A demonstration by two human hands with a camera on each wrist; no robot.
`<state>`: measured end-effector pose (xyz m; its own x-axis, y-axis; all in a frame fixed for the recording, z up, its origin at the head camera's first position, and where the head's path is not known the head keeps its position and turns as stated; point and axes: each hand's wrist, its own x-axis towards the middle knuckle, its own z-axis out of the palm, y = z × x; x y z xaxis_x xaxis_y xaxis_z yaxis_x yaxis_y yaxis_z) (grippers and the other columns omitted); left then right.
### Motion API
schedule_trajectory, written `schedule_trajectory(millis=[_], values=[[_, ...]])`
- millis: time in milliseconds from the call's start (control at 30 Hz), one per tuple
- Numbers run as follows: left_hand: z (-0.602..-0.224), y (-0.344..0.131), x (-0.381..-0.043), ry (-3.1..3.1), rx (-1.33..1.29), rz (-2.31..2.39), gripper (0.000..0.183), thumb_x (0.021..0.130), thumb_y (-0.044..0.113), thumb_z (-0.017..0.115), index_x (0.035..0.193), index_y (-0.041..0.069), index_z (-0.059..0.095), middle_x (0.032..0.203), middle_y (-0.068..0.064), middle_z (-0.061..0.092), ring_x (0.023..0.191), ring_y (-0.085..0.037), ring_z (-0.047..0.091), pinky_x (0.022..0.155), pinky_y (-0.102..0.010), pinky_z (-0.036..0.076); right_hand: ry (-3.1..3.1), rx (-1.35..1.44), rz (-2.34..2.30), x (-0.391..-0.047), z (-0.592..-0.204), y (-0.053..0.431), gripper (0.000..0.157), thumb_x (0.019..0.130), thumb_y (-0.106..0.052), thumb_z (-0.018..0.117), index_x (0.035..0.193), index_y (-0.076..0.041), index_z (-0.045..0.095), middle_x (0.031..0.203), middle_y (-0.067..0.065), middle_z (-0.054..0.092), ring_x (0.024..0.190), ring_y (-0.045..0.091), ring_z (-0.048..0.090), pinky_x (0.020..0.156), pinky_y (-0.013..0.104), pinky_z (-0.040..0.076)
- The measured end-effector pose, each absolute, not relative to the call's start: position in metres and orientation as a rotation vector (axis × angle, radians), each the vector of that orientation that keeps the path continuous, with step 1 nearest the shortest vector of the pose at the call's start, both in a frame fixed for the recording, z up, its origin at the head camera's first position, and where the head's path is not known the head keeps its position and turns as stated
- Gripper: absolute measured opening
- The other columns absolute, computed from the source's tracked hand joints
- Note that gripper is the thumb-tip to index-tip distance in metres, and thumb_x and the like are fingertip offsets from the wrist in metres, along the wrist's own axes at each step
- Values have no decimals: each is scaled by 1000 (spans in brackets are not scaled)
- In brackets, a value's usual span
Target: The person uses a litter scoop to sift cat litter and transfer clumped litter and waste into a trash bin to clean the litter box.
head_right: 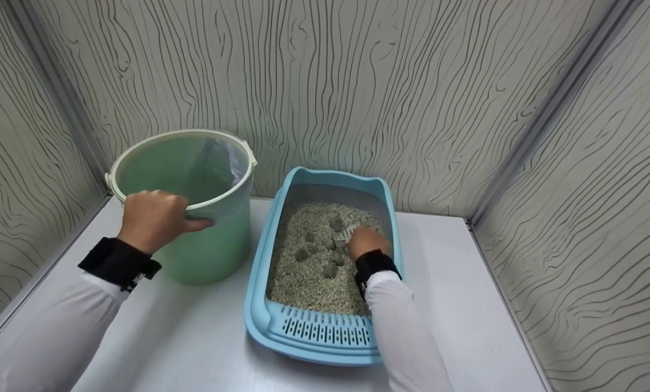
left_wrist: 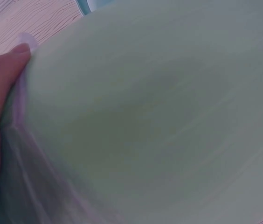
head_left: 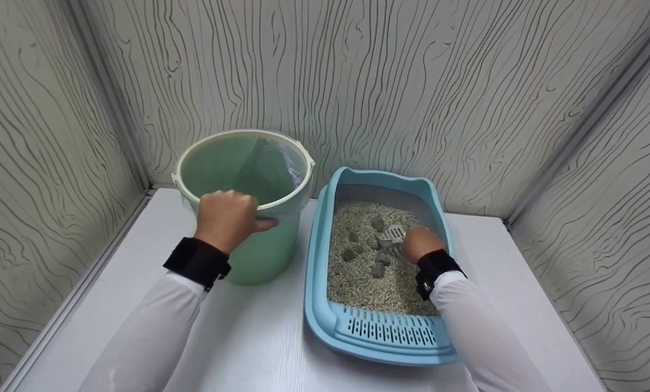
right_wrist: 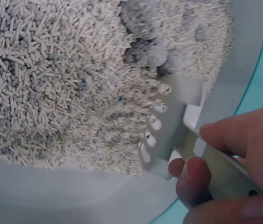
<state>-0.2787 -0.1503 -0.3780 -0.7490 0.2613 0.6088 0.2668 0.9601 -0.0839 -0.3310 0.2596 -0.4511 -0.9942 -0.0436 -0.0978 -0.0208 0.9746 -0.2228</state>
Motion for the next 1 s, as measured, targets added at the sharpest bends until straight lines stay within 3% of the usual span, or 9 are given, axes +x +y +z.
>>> schedule_trajectory(millis=[200,367,467,600,700,867,1000], values=[[-376,-148,-279,-2453,-383,-25,79,69,74,83,49,19,30,54,5,22,50,-17,26,43,-36,20,3022,-25,-386,-338,-458,257,24,101,-7,54,106,6,73,114,33,70,97,44,71,77,55,57],[-375,-149,-279,-2458,-369,-18,79,69,75,83,49,19,30,54,5,22,50,-17,25,43,-36,19,2992,-83,-432,-346,-459,255,20,99,-3,54,88,3,70,93,25,72,74,27,58,70,41,45],[-376,-149,-278,-2469,-362,-17,80,69,75,83,49,19,30,53,5,22,51,-17,25,43,-35,18,3003,-126,-454,-350,-463,253,24,99,-3,54,77,-2,63,76,15,63,66,22,47,67,36,39],[-376,-149,-278,-2462,-368,-15,79,69,75,83,49,19,30,53,5,23,49,-17,26,42,-36,21,3001,-152,-491,-354,-468,251,33,100,-4,52,68,-9,51,66,3,44,61,20,40,63,34,35],[-375,-150,-277,-2448,-367,-10,80,68,75,83,49,19,30,53,5,23,48,-17,28,42,-37,22,2980,-154,-502,-358,-471,250,34,100,-2,50,66,-9,48,64,1,39,60,19,38,61,34,35],[-376,-150,-277,-2447,-354,-2,81,68,75,83,49,19,28,54,5,21,51,-17,25,42,-36,20,2931,-135,-479,-365,-472,250,27,104,-8,50,80,-2,61,64,0,42,58,17,41,57,32,35],[-377,-149,-279,-2466,-355,-5,79,69,75,82,50,19,31,54,4,22,51,-17,26,43,-36,19,2946,-143,-457,-366,-471,250,28,103,-6,52,75,-4,60,65,2,47,58,18,44,55,31,35]])
